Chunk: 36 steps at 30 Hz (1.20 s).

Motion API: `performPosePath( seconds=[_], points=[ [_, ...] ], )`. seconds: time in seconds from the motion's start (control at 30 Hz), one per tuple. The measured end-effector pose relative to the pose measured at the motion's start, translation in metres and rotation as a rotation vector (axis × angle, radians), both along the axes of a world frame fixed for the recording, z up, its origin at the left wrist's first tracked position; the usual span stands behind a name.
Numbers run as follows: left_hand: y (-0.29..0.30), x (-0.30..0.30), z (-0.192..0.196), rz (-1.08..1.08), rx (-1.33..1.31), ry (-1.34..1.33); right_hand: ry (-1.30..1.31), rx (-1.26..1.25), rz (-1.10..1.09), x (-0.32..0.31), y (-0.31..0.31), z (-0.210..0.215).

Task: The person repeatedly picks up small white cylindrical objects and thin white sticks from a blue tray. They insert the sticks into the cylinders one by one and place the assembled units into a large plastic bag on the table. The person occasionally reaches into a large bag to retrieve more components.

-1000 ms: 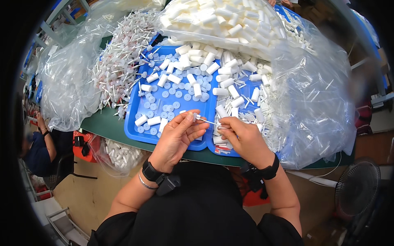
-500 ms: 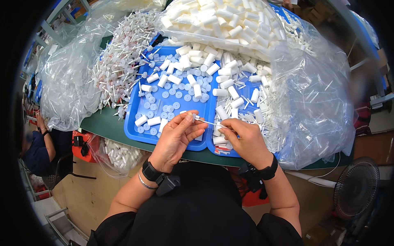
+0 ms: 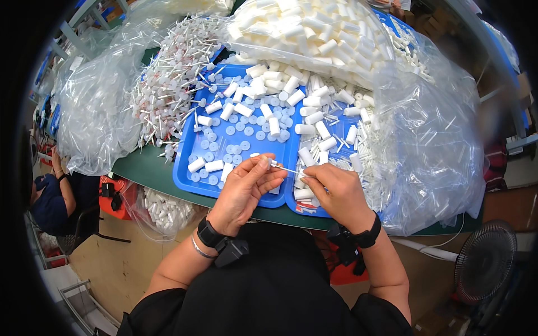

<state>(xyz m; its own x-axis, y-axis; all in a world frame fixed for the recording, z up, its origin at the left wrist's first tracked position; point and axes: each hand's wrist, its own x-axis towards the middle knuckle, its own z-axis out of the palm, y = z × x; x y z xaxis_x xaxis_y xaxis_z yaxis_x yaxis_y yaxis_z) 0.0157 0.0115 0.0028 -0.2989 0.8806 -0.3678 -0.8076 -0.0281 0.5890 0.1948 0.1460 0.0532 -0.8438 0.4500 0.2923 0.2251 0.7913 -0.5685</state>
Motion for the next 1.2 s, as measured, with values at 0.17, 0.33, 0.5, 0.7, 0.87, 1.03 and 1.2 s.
performPosePath(
  seconds=[0.17,0.33,0.5,0.7,0.87,1.03,1.2],
  points=[
    [-0.002,0.012,0.001,-0.097,0.025,0.022,0.026,-0.219,-0.007,-0.01,-0.008,-0.003],
    [-0.005,0.01,0.003,-0.158,0.013,0.104,-0.108,-1.208,-0.076,-0.01,-0.004,0.0],
    [-0.005,-0.002,0.005,-0.093,-0.025,0.281,-0.083,-0.722,0.057,-0.01,-0.005,0.004],
    [-0.001,-0.171,0.04,0.388,0.311,0.132,-0.264,0.22,-0.087,0.052,0.055,0.008],
    [0.004,-0.196,0.086,0.31,0.23,0.31,-0.417,0.438,-0.019,0.058,0.053,-0.007],
    [0.011,-0.087,0.039,-0.25,-0.055,1.141,-0.337,0.419,-0.109,0.034,0.045,-0.019],
    [0.008,-0.048,-0.006,-0.272,0.062,1.809,-0.288,0.374,-0.027,0.022,0.047,-0.03]
  ],
)
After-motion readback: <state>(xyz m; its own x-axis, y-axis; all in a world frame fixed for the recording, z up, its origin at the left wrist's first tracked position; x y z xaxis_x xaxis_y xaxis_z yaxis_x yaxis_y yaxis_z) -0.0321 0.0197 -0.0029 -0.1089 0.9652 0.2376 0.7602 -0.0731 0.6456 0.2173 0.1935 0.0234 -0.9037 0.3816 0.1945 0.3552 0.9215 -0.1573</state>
